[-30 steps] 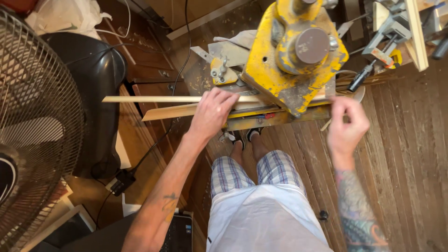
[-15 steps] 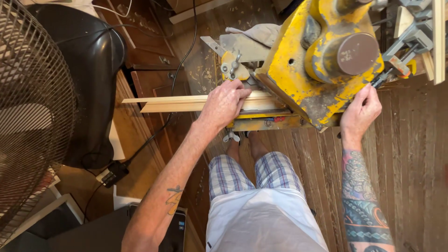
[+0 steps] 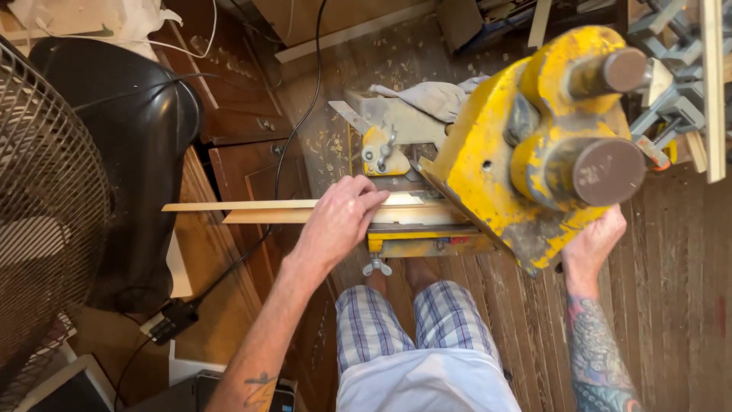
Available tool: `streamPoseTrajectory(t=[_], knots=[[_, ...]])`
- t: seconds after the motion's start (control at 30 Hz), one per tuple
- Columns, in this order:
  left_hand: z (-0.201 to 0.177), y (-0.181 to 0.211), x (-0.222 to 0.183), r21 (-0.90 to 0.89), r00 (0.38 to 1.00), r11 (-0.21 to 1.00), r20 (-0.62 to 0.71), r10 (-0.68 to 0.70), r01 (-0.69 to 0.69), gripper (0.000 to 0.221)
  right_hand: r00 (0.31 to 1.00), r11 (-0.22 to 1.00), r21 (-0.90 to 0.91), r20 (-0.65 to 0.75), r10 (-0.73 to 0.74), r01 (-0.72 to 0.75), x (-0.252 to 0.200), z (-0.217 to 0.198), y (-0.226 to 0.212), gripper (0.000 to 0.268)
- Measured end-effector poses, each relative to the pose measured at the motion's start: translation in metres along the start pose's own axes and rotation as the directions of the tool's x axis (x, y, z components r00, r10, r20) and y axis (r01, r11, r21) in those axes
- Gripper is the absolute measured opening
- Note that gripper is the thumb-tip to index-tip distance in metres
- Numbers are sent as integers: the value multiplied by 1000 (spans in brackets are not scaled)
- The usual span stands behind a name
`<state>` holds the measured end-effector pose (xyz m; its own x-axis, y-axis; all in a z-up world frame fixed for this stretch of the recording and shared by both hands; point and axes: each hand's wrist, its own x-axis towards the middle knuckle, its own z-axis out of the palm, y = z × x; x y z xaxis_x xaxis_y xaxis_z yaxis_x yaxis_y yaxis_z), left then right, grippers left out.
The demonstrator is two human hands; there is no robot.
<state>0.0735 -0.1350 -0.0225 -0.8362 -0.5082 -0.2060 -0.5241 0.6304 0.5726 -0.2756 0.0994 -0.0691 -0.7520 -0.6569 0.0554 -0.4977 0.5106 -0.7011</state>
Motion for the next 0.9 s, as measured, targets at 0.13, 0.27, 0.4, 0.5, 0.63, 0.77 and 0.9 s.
streamPoseTrajectory(t=[0.13,0.27,0.4,0.5,0.63,0.77,0.9], knots=[[-9,0,3,-4,1000,1000,15,20,-20,27,999,999,36,13,-31,30,-3,-4,-4,51],[-16,7,7,3,998,998,40,58,-58,27,997,998,57,70,-39,35,-2,-8,-18,39],[-10,16,18,-24,997,998,50,67,-66,24,995,997,73,100,9,-16,4,-8,-36,33],[-6,21,23,-99,999,995,17,-28,30,20,996,997,67,83,-34,28,-2,-5,42,23],[4,31,25,-134,998,990,-54,-37,29,17,993,993,57,56,-105,102,-8,-5,120,28],[22,31,30,-112,994,992,-94,-62,52,16,996,997,79,81,-34,27,-4,-6,113,19],[14,35,35,-153,989,981,-69,-134,122,17,990,993,34,77,-116,114,-3,0,86,15]])
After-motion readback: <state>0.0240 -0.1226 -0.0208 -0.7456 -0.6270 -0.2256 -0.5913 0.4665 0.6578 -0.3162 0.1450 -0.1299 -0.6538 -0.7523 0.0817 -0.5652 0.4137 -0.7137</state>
